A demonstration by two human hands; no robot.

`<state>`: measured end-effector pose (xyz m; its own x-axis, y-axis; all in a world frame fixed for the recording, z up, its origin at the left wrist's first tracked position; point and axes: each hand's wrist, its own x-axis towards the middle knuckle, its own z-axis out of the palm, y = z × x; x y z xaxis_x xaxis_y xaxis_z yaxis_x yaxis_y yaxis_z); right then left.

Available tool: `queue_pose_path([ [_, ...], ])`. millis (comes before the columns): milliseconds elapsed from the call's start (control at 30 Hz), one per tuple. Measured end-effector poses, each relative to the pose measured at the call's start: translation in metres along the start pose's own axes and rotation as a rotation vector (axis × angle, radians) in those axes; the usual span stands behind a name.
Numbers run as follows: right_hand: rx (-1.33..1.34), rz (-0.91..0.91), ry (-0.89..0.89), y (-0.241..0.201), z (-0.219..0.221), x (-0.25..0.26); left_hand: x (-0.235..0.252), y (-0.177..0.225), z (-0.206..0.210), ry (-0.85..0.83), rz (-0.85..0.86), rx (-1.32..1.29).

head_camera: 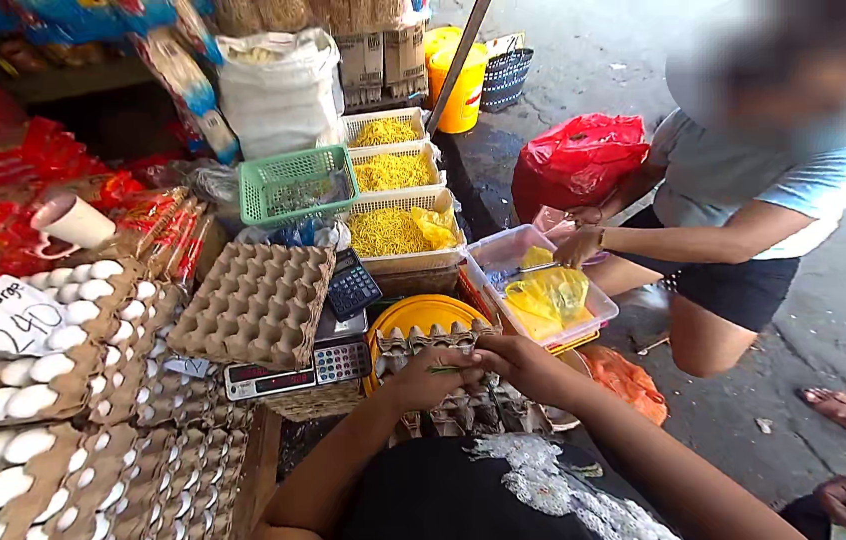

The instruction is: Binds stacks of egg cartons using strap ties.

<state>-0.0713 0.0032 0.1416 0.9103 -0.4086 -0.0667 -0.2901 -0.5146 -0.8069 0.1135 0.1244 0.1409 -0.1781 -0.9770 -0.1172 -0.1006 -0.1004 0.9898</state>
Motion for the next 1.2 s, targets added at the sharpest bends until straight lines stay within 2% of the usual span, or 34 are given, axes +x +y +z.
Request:
queue_pose_path([
  [167, -0.074, 0.076, 0.093, 0.012, 0.006, -0.011, 0.002, -0.007, 0.003, 0.166, -0.083, -0.103],
  [267, -0.215, -0.033, 0.169, 0.008, 0.019, -0.021, 0.003, -0.012, 0.001, 0.21, -0.046, 0.013],
  [400, -0.049, -0.297, 0.012, 0.01, 0.013, -0.026, 0.005, 0.004, 0.006, 0.311, -0.131, -0.216],
  [467, 0.032, -0.279, 0.01, 0.016, 0.012, -0.025, 0.005, 0.012, 0.006, 0.36, -0.158, -0.213],
  [500, 0.055, -0.234, 0.075, 0.017, 0.012, -0.025, 0.003, 0.013, 0.007, 0.345, -0.127, -0.112],
  [567, 0.129, -0.139, 0.233, 0.019, 0.014, -0.02, -0.002, 0.01, 0.009, 0.255, 0.094, 0.319],
  [600, 0.208, -0.114, 0.254, 0.019, 0.016, -0.016, -0.004, 0.006, 0.009, 0.236, 0.301, 0.628],
  [667, 0.416, -0.131, 0.175, 0.018, 0.021, -0.007, -0.001, 0.0, -0.001, 0.315, 0.721, 1.206],
  [733, 0.531, -0.2, 0.103, 0.011, 0.028, 0.002, 0.003, -0.007, -0.018, 0.47, 0.934, 1.42],
  [800, 0.498, -0.223, 0.082, 0.005, 0.028, 0.009, 0.007, -0.016, -0.027, 0.551, 1.02, 1.403],
  [967, 0.341, -0.25, 0.041, 0.005, 0.009, 0.017, 0.004, -0.019, -0.018, 0.458, 1.043, 1.239],
  [1100, 0.123, -0.317, 0.033, 0.016, -0.002, 0.017, -0.006, -0.01, -0.02, 0.326, 0.906, 1.221],
  [1200, -0.049, -0.318, 0.004, 0.006, -0.007, 0.014, -0.01, -0.005, -0.015, 0.381, 0.777, 1.352],
])
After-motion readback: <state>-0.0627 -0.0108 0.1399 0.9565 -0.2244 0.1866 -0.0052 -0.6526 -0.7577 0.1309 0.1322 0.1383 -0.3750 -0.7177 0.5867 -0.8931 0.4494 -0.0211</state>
